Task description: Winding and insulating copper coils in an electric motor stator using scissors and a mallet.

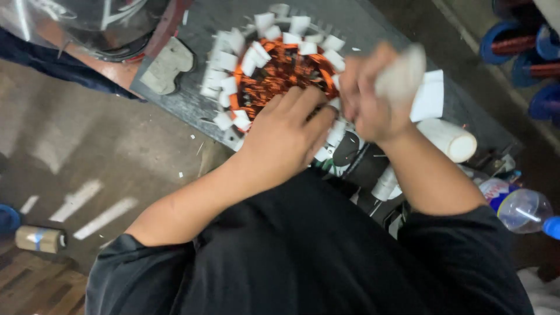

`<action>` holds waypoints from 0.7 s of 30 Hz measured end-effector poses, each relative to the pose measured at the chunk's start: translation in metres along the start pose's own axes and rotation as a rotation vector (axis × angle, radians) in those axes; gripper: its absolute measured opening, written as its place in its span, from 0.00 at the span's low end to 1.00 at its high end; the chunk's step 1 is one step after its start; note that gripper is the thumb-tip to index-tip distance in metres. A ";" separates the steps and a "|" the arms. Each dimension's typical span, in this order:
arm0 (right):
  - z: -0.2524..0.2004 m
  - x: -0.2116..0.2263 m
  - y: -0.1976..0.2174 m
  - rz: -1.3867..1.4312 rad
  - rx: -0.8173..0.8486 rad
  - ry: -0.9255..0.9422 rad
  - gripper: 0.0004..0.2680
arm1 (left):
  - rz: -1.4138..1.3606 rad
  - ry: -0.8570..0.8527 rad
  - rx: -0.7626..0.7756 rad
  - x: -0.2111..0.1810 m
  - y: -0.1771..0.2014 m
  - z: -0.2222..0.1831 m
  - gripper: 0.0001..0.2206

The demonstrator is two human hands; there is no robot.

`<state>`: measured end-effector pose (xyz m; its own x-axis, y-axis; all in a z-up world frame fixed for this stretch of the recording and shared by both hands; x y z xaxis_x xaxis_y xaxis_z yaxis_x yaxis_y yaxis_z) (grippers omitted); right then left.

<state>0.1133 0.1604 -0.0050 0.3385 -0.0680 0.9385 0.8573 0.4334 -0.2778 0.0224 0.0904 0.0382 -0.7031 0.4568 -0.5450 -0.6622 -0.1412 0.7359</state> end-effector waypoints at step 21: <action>-0.021 0.028 -0.032 0.206 0.369 0.071 0.07 | -0.021 -0.109 -0.195 0.034 0.058 -0.034 0.26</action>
<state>0.1035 0.1258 0.0262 0.5246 -0.0025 0.8513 0.5773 0.7360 -0.3536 -0.0489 0.0678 0.0483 -0.6633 0.5525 -0.5048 -0.7216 -0.2933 0.6272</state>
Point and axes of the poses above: each hand's wrist, its own z-axis towards the middle knuckle, its own y-axis out of the back of the hand, x = y × z, the point moved 10 cm from there along z, towards the middle knuckle, and after that the axes turned 6 degrees about -x, right-handed, at the moved point
